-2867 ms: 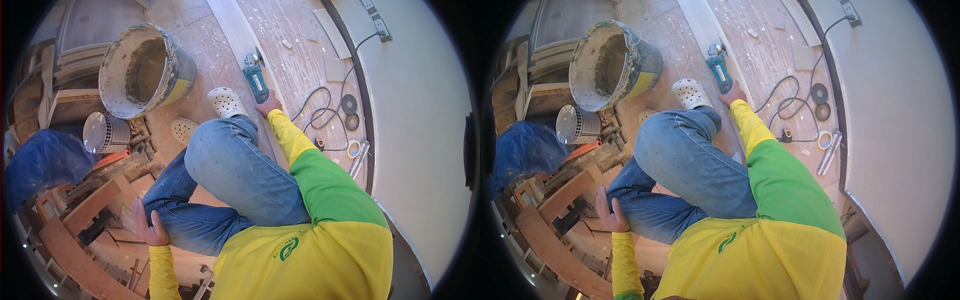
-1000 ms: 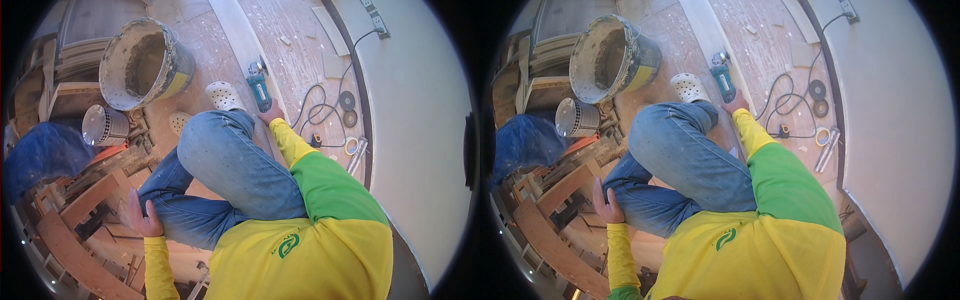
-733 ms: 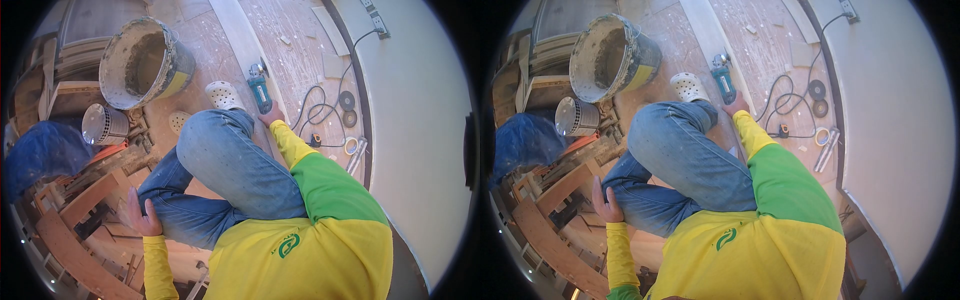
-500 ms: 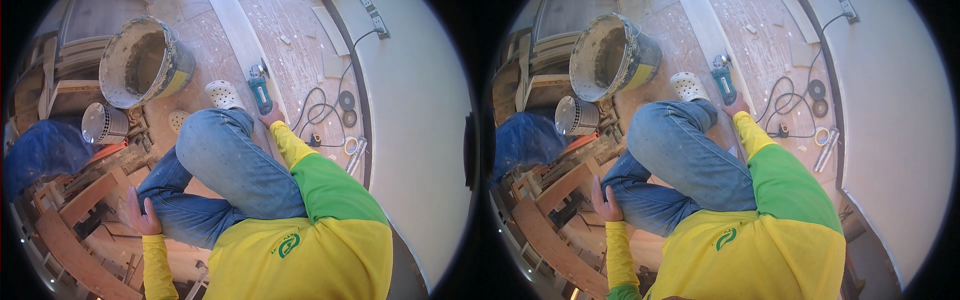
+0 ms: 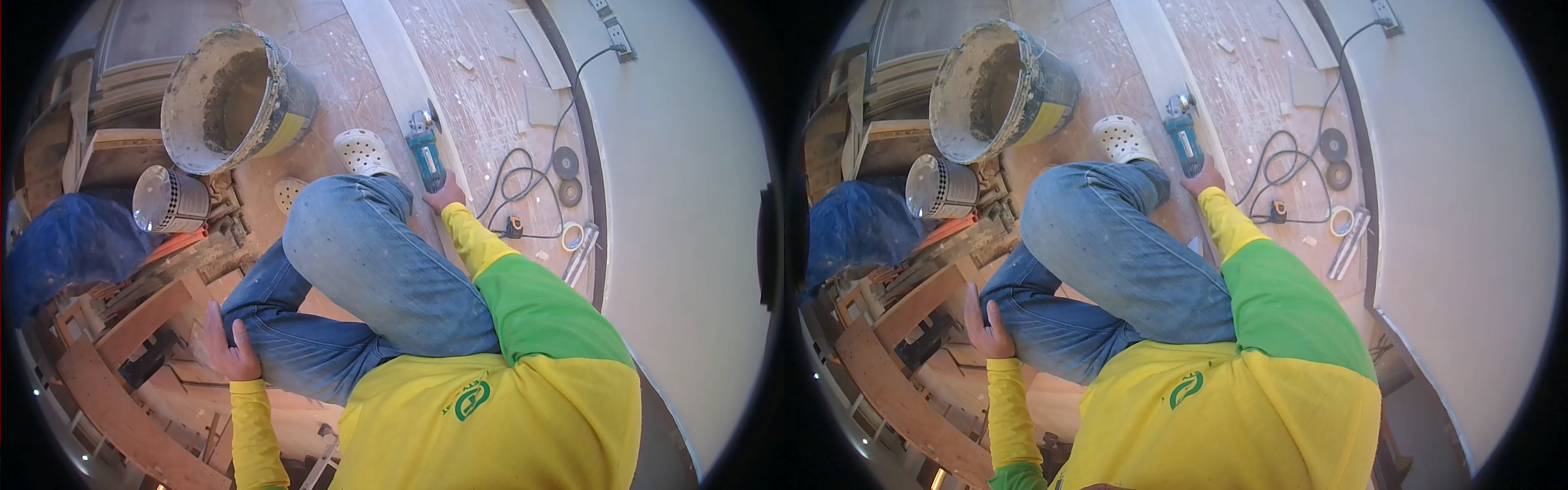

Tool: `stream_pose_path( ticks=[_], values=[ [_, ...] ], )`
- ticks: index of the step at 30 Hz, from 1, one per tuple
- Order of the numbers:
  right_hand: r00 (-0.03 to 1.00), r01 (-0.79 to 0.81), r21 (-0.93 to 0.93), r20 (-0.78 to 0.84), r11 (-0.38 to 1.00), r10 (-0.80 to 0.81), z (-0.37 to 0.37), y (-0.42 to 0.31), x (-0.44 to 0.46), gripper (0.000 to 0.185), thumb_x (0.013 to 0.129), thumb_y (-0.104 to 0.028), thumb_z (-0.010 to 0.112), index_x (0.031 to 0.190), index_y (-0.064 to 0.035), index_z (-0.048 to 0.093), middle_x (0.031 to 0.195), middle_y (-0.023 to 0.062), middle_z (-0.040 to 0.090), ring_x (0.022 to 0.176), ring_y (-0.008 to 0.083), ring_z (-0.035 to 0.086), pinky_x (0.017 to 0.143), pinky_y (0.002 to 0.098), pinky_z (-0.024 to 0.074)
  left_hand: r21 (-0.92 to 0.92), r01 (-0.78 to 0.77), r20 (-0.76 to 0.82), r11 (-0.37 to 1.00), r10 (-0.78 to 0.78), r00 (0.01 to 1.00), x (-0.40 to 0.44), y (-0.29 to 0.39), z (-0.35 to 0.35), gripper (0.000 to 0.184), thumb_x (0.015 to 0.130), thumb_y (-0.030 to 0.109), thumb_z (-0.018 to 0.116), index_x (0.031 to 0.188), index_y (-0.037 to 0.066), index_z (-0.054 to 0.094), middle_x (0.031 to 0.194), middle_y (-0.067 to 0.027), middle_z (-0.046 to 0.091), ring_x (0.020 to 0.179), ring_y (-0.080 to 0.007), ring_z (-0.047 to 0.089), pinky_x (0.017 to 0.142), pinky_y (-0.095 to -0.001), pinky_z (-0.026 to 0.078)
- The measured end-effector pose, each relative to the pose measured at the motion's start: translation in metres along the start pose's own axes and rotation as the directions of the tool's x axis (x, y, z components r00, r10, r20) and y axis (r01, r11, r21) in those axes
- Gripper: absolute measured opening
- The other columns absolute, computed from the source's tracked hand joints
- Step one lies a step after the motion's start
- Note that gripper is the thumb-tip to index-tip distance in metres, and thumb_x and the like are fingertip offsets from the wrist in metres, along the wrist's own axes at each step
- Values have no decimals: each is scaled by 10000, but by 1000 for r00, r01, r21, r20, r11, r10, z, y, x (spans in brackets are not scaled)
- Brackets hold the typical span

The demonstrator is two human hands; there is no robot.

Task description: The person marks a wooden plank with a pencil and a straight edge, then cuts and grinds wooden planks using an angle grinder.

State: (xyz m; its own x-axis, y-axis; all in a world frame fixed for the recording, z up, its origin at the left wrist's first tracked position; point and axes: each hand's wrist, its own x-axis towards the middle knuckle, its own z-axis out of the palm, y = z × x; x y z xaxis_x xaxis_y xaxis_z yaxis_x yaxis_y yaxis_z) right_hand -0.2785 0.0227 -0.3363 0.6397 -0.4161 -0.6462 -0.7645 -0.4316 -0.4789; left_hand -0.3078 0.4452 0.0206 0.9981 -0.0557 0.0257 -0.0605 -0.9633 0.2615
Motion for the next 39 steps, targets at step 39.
stream_pose_path(
  ticks=[39],
  values=[
    [998, -48, 3, 51, 999, 48, -3, 28, -31, 936, 662, -340, 829, 1449, -109, 380, 1236, 245, 653, 1152, 403, 637, 1001, 437, 502, 8, -11, -31, 1000, 11, 999, -1, -1, 2, 464, 1015, 238, 567, 1372, -58, 559, 1398, -210, 585, 1284, -340, 559, 1102, -396, 394]
  ],
)
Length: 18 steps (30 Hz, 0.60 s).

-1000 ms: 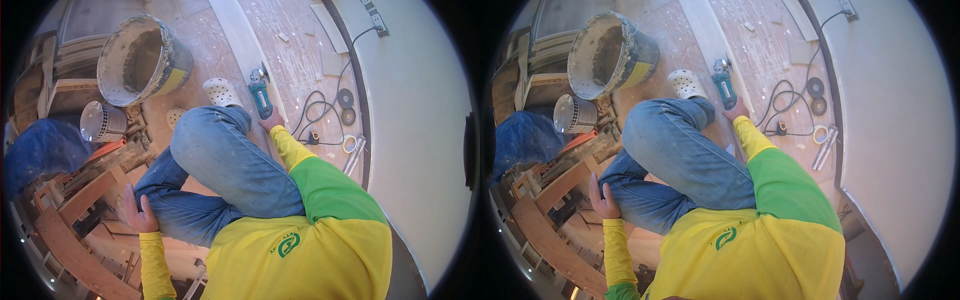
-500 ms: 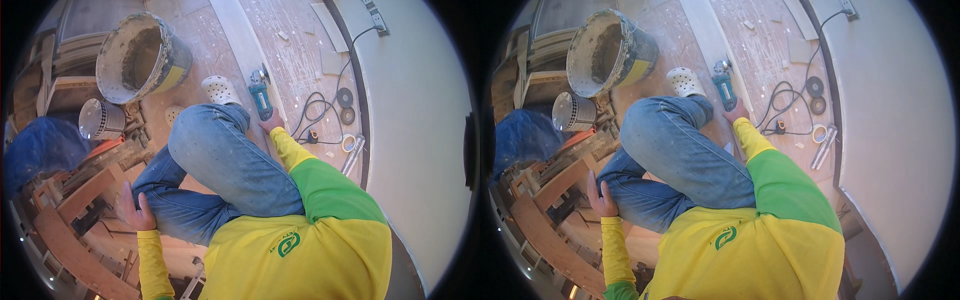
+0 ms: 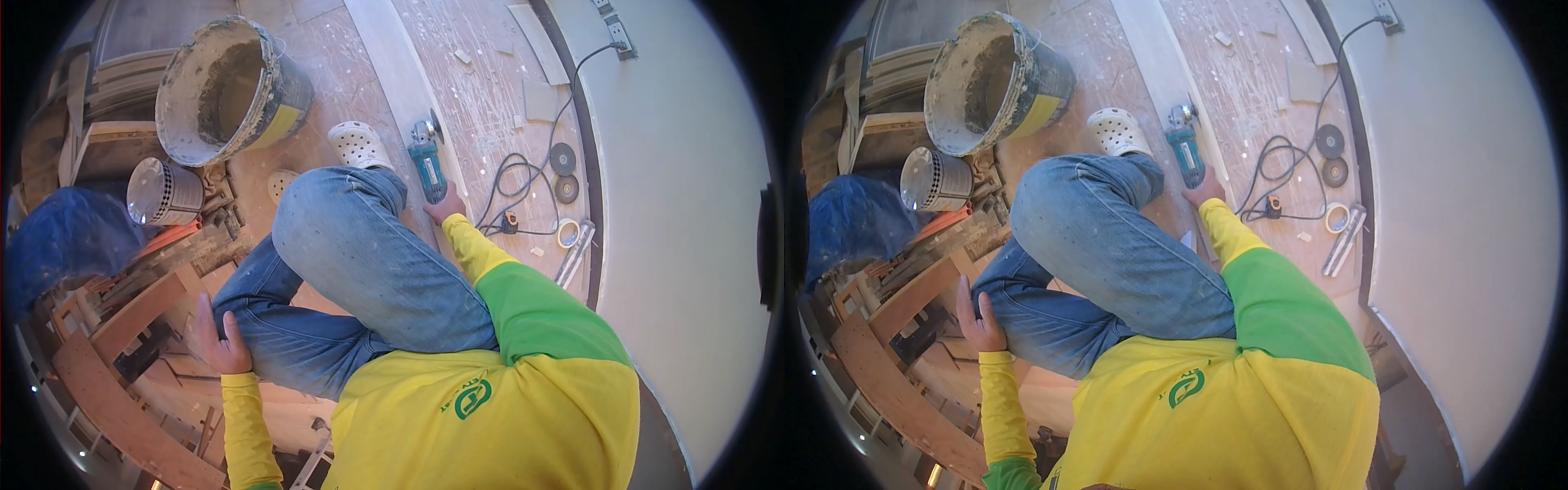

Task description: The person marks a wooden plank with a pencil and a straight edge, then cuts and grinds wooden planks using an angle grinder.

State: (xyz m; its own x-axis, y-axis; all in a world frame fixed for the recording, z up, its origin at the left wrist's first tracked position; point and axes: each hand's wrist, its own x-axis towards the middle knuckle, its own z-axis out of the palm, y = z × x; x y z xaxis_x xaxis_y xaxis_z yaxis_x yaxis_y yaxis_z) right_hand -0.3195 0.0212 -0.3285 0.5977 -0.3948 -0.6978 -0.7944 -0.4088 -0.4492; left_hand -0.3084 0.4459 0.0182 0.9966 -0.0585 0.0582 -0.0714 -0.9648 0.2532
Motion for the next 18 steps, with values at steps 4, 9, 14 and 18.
stream_pose_path(
  ticks=[4, 9, 14, 18],
  values=[
    [1000, -1, -5, 0, 1000, 1, 0, 6, -3, 931, 661, -341, 830, 1447, -114, 385, 1228, 242, 656, 1143, 403, 641, 995, 438, 505, 5, 4, 6, 1000, -4, 1000, 0, -1, 0, 465, 1016, 242, 566, 1373, -56, 558, 1401, -209, 583, 1291, -340, 555, 1104, -396, 392],
    [1000, -9, 13, 6, 1000, 9, 1, 15, -8, 907, 664, -337, 826, 1432, -109, 401, 1215, 240, 660, 1132, 403, 644, 983, 438, 509, 16, 5, 13, 1000, -6, 1000, 0, 0, -2, 469, 1015, 249, 568, 1377, -49, 557, 1406, -207, 579, 1298, -338, 550, 1108, -393, 387],
    [999, 37, 12, -21, 999, -37, -14, 17, -24, 885, 662, -335, 819, 1415, -98, 419, 1194, 239, 665, 1112, 402, 650, 969, 439, 512, 21, 28, -1, 999, -28, 1000, 2, 4, -4, 481, 1013, 257, 578, 1389, -42, 549, 1419, -207, 567, 1312, -334, 538, 1112, -384, 383],
    [998, 58, 114, -12, 992, -57, -35, 11, -42, 868, 659, -330, 805, 1402, -80, 431, 1147, 235, 676, 1062, 394, 668, 932, 439, 526, -39, 26, -25, 999, -27, 999, 2, 7, -4, 499, 1016, 258, 569, 1414, -39, 522, 1441, -206, 546, 1334, -321, 518, 1128, -377, 366]
  ],
)
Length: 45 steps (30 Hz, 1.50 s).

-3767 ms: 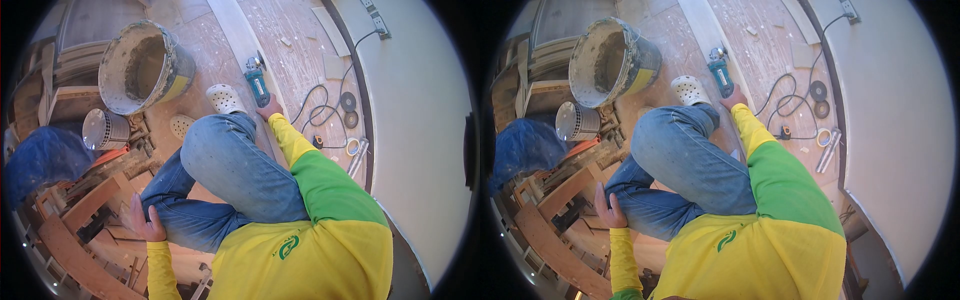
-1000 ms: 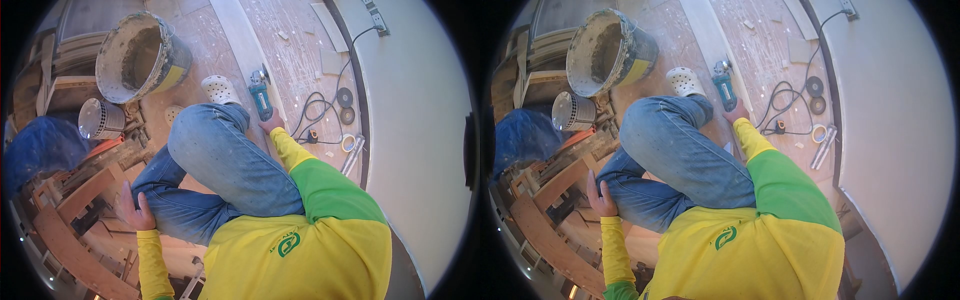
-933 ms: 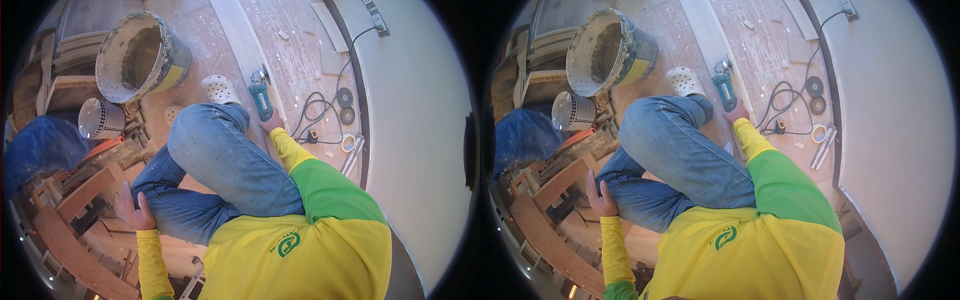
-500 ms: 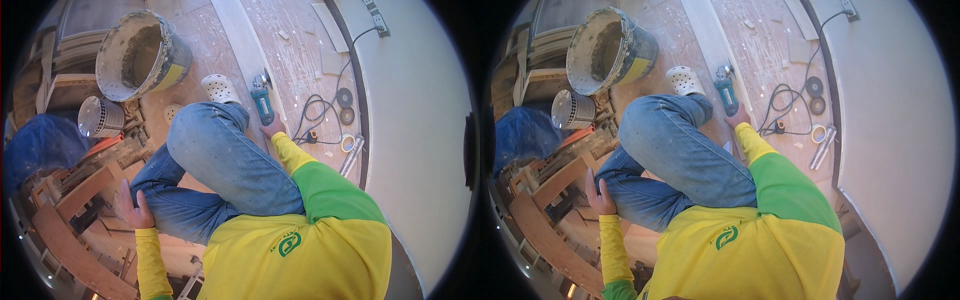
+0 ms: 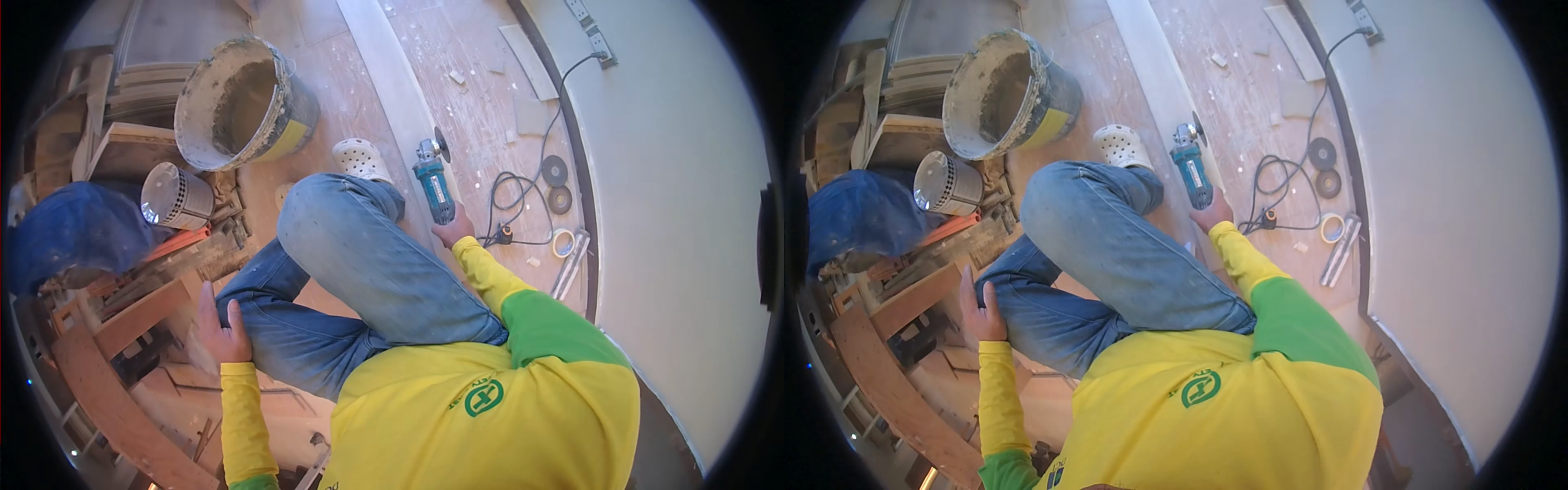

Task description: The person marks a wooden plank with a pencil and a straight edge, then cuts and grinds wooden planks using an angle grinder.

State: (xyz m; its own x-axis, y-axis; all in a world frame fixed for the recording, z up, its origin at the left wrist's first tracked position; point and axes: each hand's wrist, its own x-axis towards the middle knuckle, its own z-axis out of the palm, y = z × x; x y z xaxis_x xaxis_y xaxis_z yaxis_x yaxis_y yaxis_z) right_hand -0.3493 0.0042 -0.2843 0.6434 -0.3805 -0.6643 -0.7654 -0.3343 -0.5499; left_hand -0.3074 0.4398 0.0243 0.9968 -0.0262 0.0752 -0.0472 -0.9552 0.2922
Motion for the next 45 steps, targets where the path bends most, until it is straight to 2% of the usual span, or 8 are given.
stream_pose_path(
  ticks=[4, 9, 14, 23, 29, 31, 35, 45],
  values=[
    [993, 100, 80, -74, 992, -94, -45, -46, -34, 828, 657, -320, 796, 1374, -66, 466, 1098, 226, 686, 1020, 376, 683, 891, 427, 541, -524, 105, -105, 845, -187, 977, 17, 17, 7, 523, 984, 184, 593, 1433, -61, 482, 1439, -201, 547, 1327, -310, 525, 1133, -396, 366],
    [896, 421, 202, -246, 884, -371, -96, -94, -61, 767, 656, -294, 808, 1319, -43, 515, 1077, 196, 693, 969, 327, 697, 865, 404, 548, -717, -319, -196, 619, 260, 945, 74, 183, 33, 494, 936, 90, 622, 1399, -51, 519, 1396, -186, 585, 1311, -274, 540, 1110, -377, 393],
    [867, 495, 306, -235, 813, -439, -143, -161, -120, 781, 653, -276, 822, 1328, -43, 504, 1059, 184, 690, 942, 297, 702, 830, 377, 561, -773, 400, 519, 492, 129, 845, 117, 305, 99, 729, 832, 451, 799, 1289, -69, 572, 1249, -191, 660, 1133, -239, 643, 958, -351, 502],
    [699, 713, 117, -203, 692, -686, -149, -189, -113, 829, 778, -550, 774, 1378, -64, 472, 1100, 193, 674, 904, 274, 708, 751, 390, 578, -854, 438, 493, 281, 168, 854, 122, 305, 121, 550, 778, 322, 855, 1154, -14, 636, 1026, -82, 704, 870, -155, 677, 788, -319, 556],
    [873, 41, 810, 255, 586, -415, -159, -96, -10, 561, 961, -543, 566, 1291, -89, 561, 1143, 118, 663, 802, 219, 665, 687, 356, 573, -859, 510, 506, 31, 190, 841, 123, 280, 121, 378, 873, 326, 750, 1078, 19, 671, 973, -102, 717, 814, -209, 702, 735, -347, 588],
    [830, -52, 262, 548, 964, -104, -107, -3, 20, 564, 948, -548, 573, 1280, -92, 572, 1107, 110, 671, 762, 213, 653, 668, 341, 567, -791, 609, 576, -55, 264, 773, 116, 282, 109, 363, 881, 313, 738, 1072, 12, 666, 963, -118, 716, 806, -211, 701, 742, -352, 595],
    [739, -66, -481, 566, 874, 367, -24, 127, 35, 442, 910, -436, 654, 1218, -120, 649, 1036, 123, 701, 875, 244, 691, 719, 411, 571, -776, 631, 597, 0, 323, 734, 116, 286, 106, 413, 903, 385, 689, 1053, 1, 687, 966, -127, 714, 832, -217, 703, 759, -344, 597],
    [801, -184, -356, 485, 916, 350, 81, 231, -1, 380, 909, -367, 634, 1165, -87, 648, 998, 137, 696, 838, 241, 680, 704, 411, 569, -812, 583, 563, 14, 283, 777, 118, 285, 108, 460, 904, 411, 669, 1069, -18, 686, 966, -136, 712, 820, -211, 711, 716, -336, 600]
  ],
)
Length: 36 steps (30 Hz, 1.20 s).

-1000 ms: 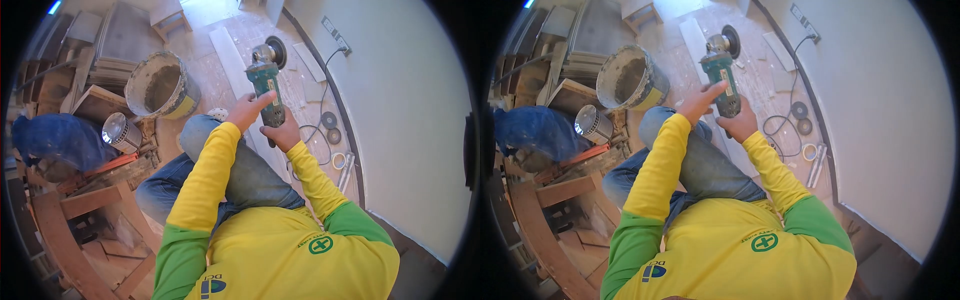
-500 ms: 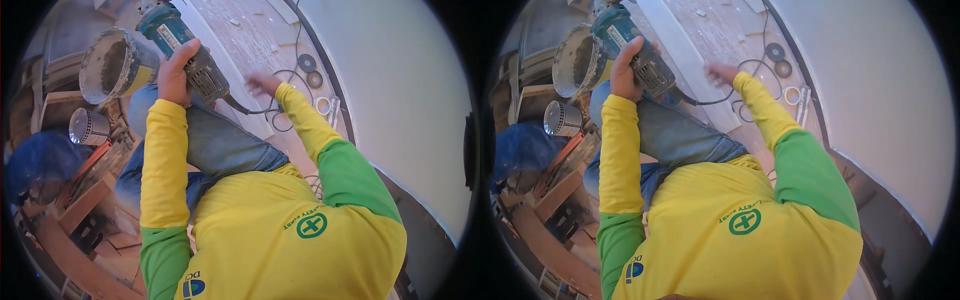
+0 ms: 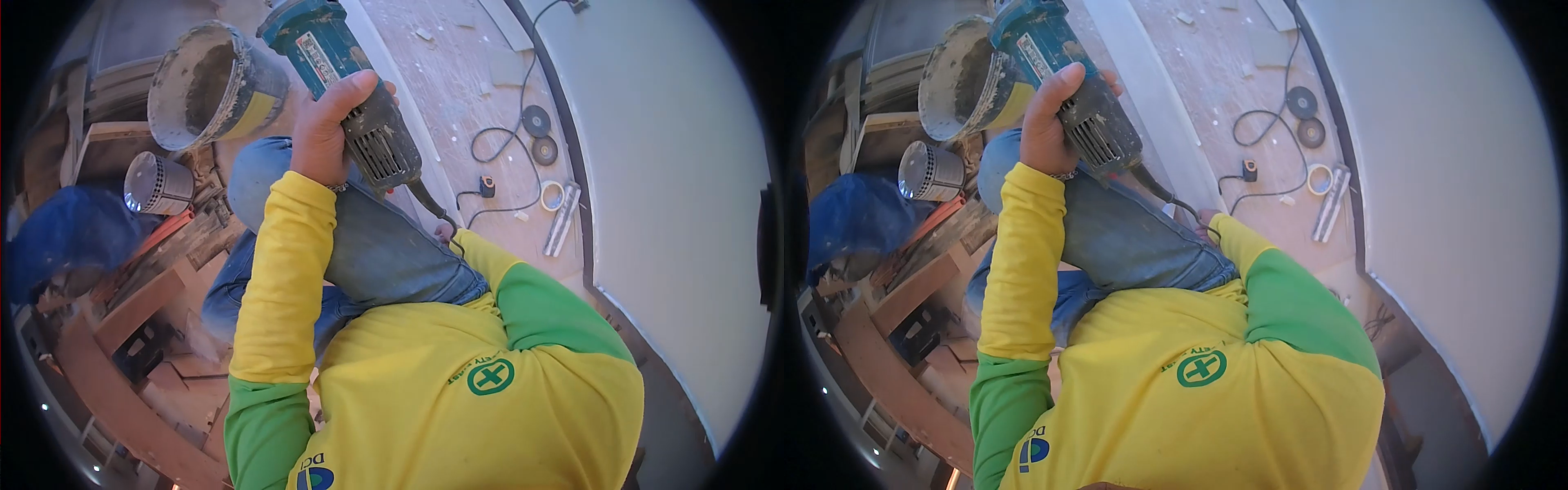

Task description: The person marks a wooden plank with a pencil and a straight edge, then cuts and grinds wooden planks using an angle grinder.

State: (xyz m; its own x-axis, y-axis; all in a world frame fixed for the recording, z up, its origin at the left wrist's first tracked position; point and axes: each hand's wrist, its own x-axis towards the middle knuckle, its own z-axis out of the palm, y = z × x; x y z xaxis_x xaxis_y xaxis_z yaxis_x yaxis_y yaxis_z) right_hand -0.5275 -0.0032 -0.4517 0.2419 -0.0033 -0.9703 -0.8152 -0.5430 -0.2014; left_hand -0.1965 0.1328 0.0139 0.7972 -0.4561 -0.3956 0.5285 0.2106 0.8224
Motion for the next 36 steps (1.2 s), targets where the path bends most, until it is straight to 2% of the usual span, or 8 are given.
stream_pose_path(
  ticks=[14, 18, 19, 20, 28, 30, 33, 36],
  values=[
    [998, 64, 82, -32, 995, -61, 40, 46, 45, 297, 907, -270, 606, 1092, -41, 646, 945, 158, 690, 785, 238, 665, 684, 412, 566, -120, -3, -129, 993, -12, 992, -4, 2, -7, 431, 903, 407, 671, 1054, 3, 662, 955, -139, 707, 803, -218, 702, 743, -364, 603],
    [902, 398, 60, -204, 915, -379, 62, 86, 69, 274, 907, -242, 598, 1071, -28, 646, 930, 163, 688, 770, 238, 661, 679, 412, 565, -141, -5, -136, 990, -15, 991, -2, 0, -8, 428, 895, 396, 690, 1076, 10, 651, 962, -139, 708, 824, -218, 707, 749, -370, 608],
    [994, 108, 595, -85, 797, -71, 49, 61, 53, 268, 918, -235, 611, 1096, -36, 640, 933, 158, 690, 792, 246, 671, 687, 416, 573, -142, -1, -132, 990, -18, 991, -1, 0, -8, 428, 895, 396, 690, 1076, 10, 651, 962, -139, 708, 824, -218, 707, 749, -370, 608],
    [974, -221, 901, 182, 373, 136, 36, 40, 47, 265, 930, -227, 623, 1120, -43, 635, 937, 152, 692, 814, 254, 680, 694, 420, 581, -150, -2, -141, 989, -19, 990, -1, 0, -8, 427, 892, 390, 696, 1083, 12, 645, 966, -141, 708, 831, -225, 708, 756, -376, 610],
    [965, 245, 835, -164, 492, -203, -101, -155, 0, 309, 921, -326, 578, 1102, -79, 619, 1014, 79, 656, 916, 264, 636, 721, 479, 548, -177, 4, -150, 984, -31, 988, 2, 4, -2, 419, 894, 376, 701, 1081, 8, 633, 960, -149, 706, 836, -234, 708, 747, -385, 616],
    [961, 272, 770, -190, 577, -200, -139, -199, 4, 325, 911, -329, 579, 1117, -80, 609, 1017, 81, 646, 950, 256, 625, 727, 481, 539, -208, 30, -127, 978, -58, 990, 0, 2, -3, 412, 896, 373, 701, 1073, 7, 632, 942, -143, 701, 823, -228, 706, 741, -382, 612],
    [997, 70, 760, -38, 646, -63, -194, -240, 36, 349, 919, -352, 585, 1150, -91, 604, 1013, 85, 643, 950, 241, 619, 753, 472, 537, -142, 34, -126, 989, -53, 991, 4, -2, -10, 398, 906, 369, 689, 1062, 8, 630, 928, -135, 698, 807, -217, 701, 735, -367, 604],
    [939, 317, 671, -123, 670, -321, -246, -271, -20, 369, 942, -376, 582, 1156, -76, 603, 1002, 93, 655, 883, 240, 634, 750, 432, 550, -100, -51, -171, 994, 33, 985, 11, -6, -12, 364, 909, 344, 699, 1054, 17, 631, 927, -119, 695, 788, -203, 694, 716, -350, 592]
  ],
)
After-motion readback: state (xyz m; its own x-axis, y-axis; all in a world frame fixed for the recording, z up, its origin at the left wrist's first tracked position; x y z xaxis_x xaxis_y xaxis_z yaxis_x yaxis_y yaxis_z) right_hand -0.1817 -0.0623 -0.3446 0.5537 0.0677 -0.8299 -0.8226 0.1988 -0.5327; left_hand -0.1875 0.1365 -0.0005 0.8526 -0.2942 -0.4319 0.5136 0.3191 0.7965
